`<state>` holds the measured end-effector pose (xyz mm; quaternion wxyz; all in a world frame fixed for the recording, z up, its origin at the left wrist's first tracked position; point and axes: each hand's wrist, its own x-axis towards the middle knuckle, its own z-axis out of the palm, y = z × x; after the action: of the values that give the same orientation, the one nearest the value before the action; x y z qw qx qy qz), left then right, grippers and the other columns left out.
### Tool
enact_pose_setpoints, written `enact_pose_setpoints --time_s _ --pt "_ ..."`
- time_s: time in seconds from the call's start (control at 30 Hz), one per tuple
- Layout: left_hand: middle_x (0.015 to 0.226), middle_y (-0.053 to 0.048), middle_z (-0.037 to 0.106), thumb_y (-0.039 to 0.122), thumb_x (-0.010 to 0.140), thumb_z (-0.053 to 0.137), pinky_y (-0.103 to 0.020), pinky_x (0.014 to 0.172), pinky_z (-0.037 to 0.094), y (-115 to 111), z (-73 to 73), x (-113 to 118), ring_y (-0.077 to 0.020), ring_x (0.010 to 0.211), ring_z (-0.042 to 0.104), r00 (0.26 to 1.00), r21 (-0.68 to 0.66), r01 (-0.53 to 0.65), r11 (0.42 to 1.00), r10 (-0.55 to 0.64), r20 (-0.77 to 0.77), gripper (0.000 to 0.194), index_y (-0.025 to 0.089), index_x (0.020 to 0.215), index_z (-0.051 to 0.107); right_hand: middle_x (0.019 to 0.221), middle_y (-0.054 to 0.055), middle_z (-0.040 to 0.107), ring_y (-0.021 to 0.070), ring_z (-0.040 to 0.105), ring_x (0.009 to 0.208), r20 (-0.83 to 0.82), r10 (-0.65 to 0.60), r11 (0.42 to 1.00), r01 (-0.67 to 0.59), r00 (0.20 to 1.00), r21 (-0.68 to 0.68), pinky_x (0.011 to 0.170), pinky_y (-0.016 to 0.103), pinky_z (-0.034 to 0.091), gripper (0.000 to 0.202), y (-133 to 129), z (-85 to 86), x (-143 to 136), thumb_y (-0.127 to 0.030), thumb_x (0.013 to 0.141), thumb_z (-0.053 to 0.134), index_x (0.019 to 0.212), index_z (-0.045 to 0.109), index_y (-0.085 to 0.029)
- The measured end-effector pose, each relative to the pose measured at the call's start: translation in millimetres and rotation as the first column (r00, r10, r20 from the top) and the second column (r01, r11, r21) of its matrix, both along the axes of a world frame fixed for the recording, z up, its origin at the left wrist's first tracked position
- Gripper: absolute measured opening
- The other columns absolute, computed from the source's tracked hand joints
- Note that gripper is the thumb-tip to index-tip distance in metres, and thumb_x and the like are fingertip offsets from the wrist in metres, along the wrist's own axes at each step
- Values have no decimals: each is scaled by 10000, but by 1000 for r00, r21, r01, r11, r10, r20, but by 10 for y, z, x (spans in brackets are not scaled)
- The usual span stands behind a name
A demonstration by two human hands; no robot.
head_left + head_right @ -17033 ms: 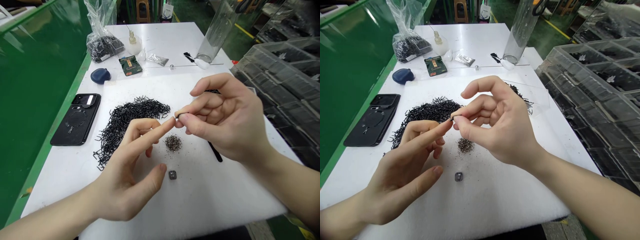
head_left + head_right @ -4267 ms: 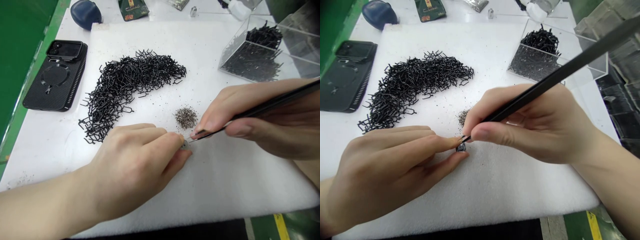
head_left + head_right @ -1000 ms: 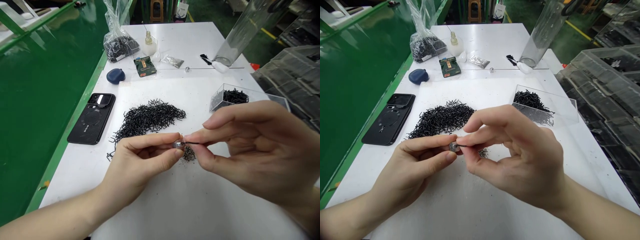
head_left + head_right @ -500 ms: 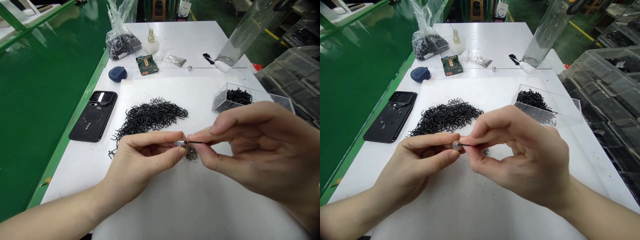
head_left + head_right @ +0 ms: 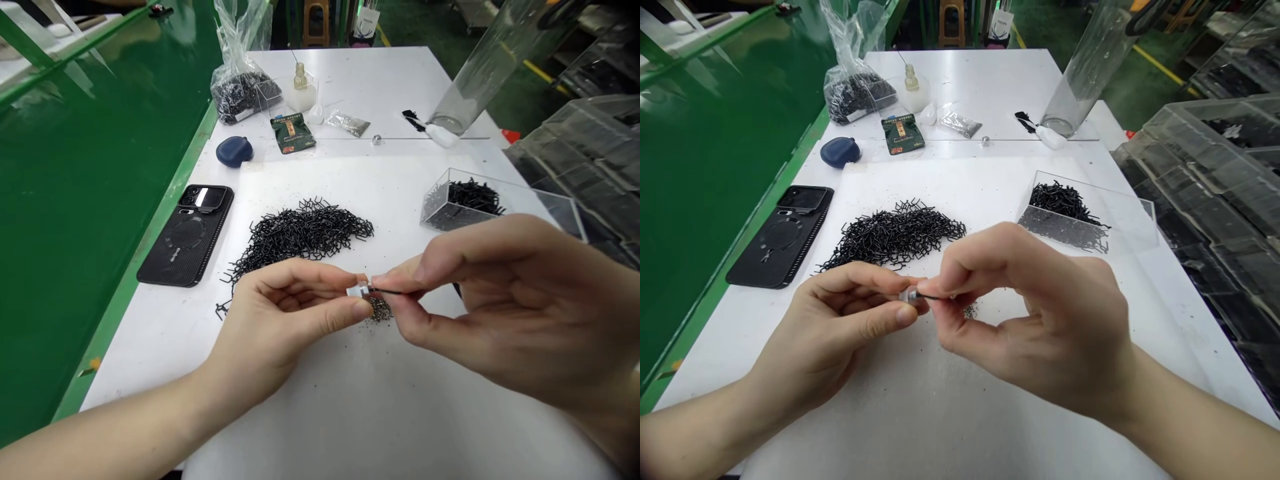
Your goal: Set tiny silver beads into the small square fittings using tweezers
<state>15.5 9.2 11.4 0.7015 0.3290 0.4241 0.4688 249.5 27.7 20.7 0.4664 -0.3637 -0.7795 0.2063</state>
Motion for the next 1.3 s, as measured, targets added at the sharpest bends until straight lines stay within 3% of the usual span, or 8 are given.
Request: enact_pose_setpoints --time_s 0.27,0.47,0.73,0.93,1.17,1.3 --pt "1011 57 999 175 807 1189 -75 896 706 -3 6 -1 -109 971 940 995 90 21 996 -12 -101 292 392 899 1016 873 -94 883 199 931 735 -59 61 997 -58 996 46 674 260 805 422 37 -29 -18 -12 881 900 1098 748 -341" --pt "1021 49 1001 177 805 1189 -97 926 717 -6 3 -4 -132 995 951 996 63 27 998 -22 -83 299 404 897 1018 909 -87 904 232 935 757 -50 36 999 -36 998 -7 723 330 847 436 21 -6 -26 0 927 855 1104 755 -386" --pt "1008 41 999 158 790 1192 -114 916 728 -20 12 -17 -138 970 947 997 70 17 997 -11 -77 309 390 895 1018 899 -74 909 203 952 748 -73 52 997 -47 996 66 774 211 823 403 46 -32 -38 -36 902 906 1096 714 -332" --pt "1015 37 1001 149 795 1184 -120 911 731 -7 15 -16 -139 963 947 998 53 25 998 -21 -67 308 387 895 1018 922 -54 933 251 960 752 -70 65 997 -62 995 55 706 247 832 448 66 -2 -20 -3 882 921 1107 742 -347" --pt "1024 34 1001 148 796 1179 -110 922 730 -13 6 -4 -144 964 957 998 51 28 998 -25 -53 307 385 909 1020 976 -77 954 239 967 778 -108 53 998 -49 993 42 720 247 835 451 39 -6 -7 1 880 920 1125 788 -353" --pt "1025 18 1001 153 781 1187 -141 922 750 -8 1 -12 -168 957 966 999 56 29 998 -26 -39 309 379 912 1021 946 -85 947 206 967 782 -77 37 996 -31 996 78 762 176 805 391 47 -13 -18 -38 898 913 1087 730 -326"
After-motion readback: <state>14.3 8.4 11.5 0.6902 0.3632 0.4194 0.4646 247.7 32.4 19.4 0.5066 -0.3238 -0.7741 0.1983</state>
